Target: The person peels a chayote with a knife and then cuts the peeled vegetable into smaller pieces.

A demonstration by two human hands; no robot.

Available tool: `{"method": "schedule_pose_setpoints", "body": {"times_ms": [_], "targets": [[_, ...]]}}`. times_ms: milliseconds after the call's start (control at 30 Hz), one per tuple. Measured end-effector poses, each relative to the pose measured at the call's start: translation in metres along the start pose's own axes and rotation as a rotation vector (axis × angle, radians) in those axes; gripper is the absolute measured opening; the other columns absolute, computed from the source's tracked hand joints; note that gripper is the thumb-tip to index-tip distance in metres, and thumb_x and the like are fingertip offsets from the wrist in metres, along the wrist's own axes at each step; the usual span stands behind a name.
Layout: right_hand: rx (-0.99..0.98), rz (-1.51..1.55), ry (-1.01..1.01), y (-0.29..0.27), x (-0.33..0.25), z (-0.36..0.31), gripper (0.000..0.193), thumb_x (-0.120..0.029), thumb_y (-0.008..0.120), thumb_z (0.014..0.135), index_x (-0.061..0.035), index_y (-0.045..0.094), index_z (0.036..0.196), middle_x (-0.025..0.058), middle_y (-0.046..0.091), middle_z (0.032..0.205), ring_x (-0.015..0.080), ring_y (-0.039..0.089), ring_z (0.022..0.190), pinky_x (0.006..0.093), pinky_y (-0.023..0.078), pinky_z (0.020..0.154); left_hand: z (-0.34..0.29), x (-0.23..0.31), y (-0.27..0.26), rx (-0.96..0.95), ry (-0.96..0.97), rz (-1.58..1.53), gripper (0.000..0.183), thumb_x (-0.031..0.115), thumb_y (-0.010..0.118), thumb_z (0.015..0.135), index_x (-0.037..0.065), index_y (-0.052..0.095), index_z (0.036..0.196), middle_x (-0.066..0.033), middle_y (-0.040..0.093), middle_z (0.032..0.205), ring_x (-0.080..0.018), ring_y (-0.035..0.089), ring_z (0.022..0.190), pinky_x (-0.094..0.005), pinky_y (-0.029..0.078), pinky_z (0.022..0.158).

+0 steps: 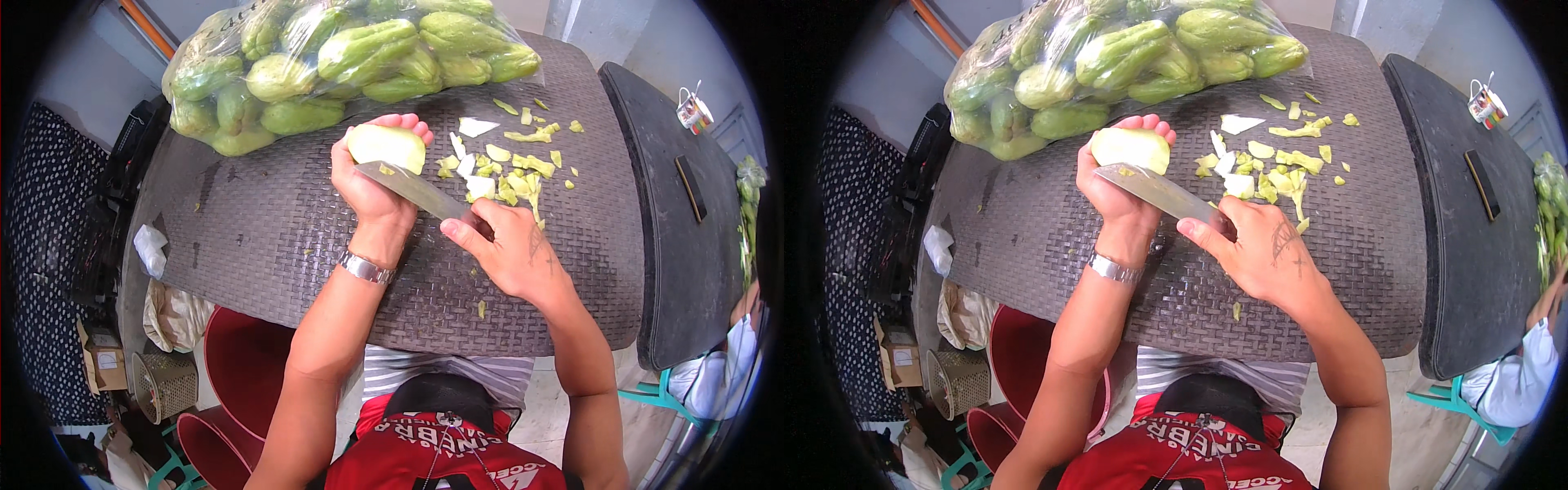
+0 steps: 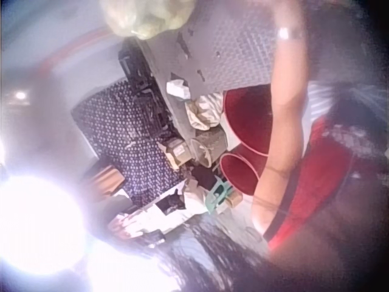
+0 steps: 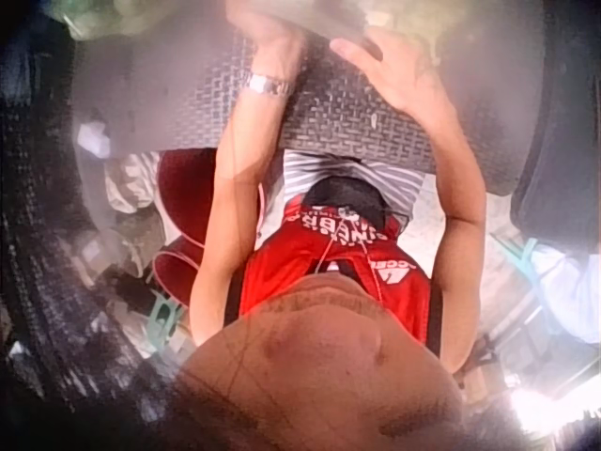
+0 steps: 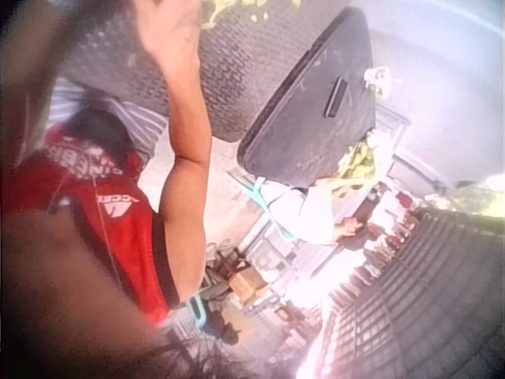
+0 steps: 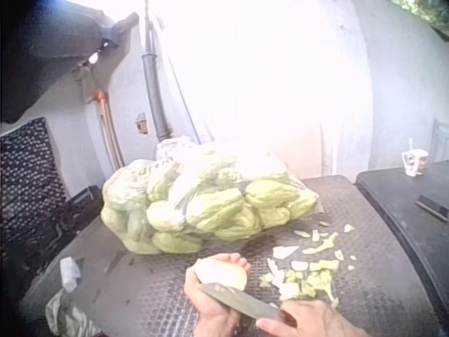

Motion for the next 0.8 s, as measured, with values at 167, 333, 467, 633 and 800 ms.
{"method": "schedule_pose_setpoints", "body": {"times_ms": [167,333,467,633,800], "targets": [[0.009,0.022,-0.006,0.001,-0.001,-0.001,0.056,-0.050,0.069,0.095,0.0026,0.059,0.079,0.0204,0.065,0.070,0.0345,0.067,0.066,0.0439,0.052,0.065,-0.001,0.000,-0.001,0.007,0.022,-0.016,0.053,0.039,0.036,0.098,-0.005,0.062,0.114,-0.0251,0.067,0.113,-0.0410,0.065,0.104,-0.0544,0.052,0.097],[0.084,0.010,-0.089,0.003,0.003,0.000,0.056,-0.050,0.070,0.094,0.0023,0.057,0.079,0.0211,0.065,0.073,0.0348,0.066,0.066,0.0441,0.051,0.065,-0.008,0.000,0.008,0.049,0.030,0.062,0.057,0.040,0.035,0.100,-0.004,0.056,0.129,-0.0259,0.067,0.114,-0.0408,0.065,0.104,-0.0546,0.052,0.099],[0.080,0.017,-0.087,0.003,0.002,0.000,0.056,-0.050,0.070,0.094,0.0021,0.057,0.079,0.0210,0.065,0.073,0.0351,0.066,0.067,0.0443,0.051,0.065,-0.009,-0.002,0.007,0.004,0.015,0.027,0.060,0.042,0.036,0.100,-0.004,0.053,0.135,-0.0256,0.067,0.114,-0.0407,0.066,0.104,-0.0543,0.052,0.099],[0.077,0.023,-0.070,0.002,0.001,0.000,0.054,-0.049,0.071,0.093,0.0014,0.057,0.080,0.0209,0.065,0.073,0.0353,0.066,0.068,0.0450,0.051,0.065,-0.016,-0.011,0.010,0.027,-0.032,0.041,0.061,0.042,0.036,0.100,-0.004,0.053,0.136,-0.0255,0.067,0.114,-0.0408,0.066,0.105,-0.0535,0.052,0.100],[0.138,0.007,-0.106,0.003,0.001,-0.001,0.053,-0.048,0.072,0.093,0.0017,0.057,0.081,0.0209,0.064,0.073,0.0357,0.066,0.067,0.0458,0.051,0.066,-0.017,-0.015,0.013,0.043,-0.099,0.015,0.063,0.045,0.035,0.101,-0.004,0.053,0.136,-0.0252,0.067,0.115,-0.0405,0.066,0.105,-0.0528,0.052,0.099]]}}
Point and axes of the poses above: each hand's wrist, its own z-axis towards the middle knuckle, its own y-axis out of the palm, x = y × z, the point moved 7 cm from there along z, towards the middle knuckle
